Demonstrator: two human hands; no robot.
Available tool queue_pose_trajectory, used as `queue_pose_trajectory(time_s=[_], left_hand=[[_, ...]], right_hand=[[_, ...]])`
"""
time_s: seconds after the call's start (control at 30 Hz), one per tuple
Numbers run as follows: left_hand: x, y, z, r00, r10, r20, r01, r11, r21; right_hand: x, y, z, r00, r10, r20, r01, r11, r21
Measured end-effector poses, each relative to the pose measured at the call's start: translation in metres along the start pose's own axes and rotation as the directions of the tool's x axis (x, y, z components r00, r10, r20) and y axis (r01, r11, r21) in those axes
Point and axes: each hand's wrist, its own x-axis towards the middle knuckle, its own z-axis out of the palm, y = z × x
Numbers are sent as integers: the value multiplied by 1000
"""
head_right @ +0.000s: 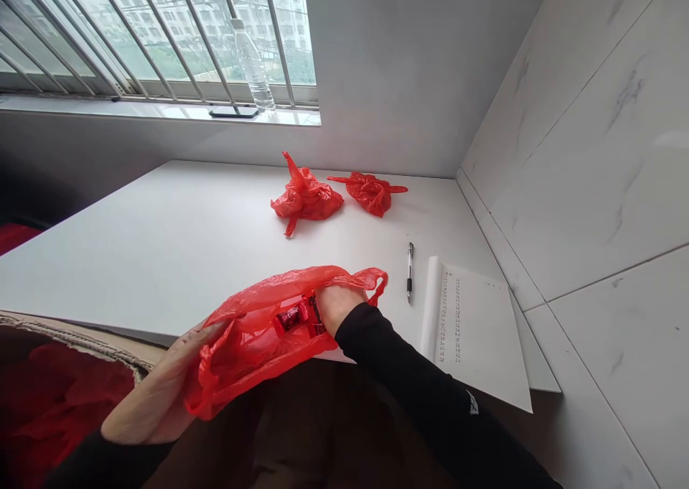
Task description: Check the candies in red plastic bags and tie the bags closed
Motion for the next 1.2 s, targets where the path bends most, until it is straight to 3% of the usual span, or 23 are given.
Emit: queue_pose_trajectory(time_s=[0.17, 0.37, 0.67, 0.83, 1.2], left_hand=[[1, 1, -2, 1000, 1, 2, -1, 1000, -12], [4, 1, -5, 1000, 21, 12, -20, 997, -80], [-3, 0, -1, 997, 77, 13, -76, 995, -66], [-1, 0, -2, 997, 75, 9, -74, 995, -71], [-2, 2, 1, 994, 109, -27, -110, 992, -59]], right_hand=[[-11, 4, -4, 998, 21, -63, -25, 998, -55], [-20, 5, -16, 993, 118, -26, -121, 986, -115], [-16, 8, 5, 1000, 6, -16, -7, 1000, -17], [-20, 6, 5, 999, -42, -10, 43, 999, 15], [-16, 19, 26, 1000, 10, -2, -10, 1000, 11]])
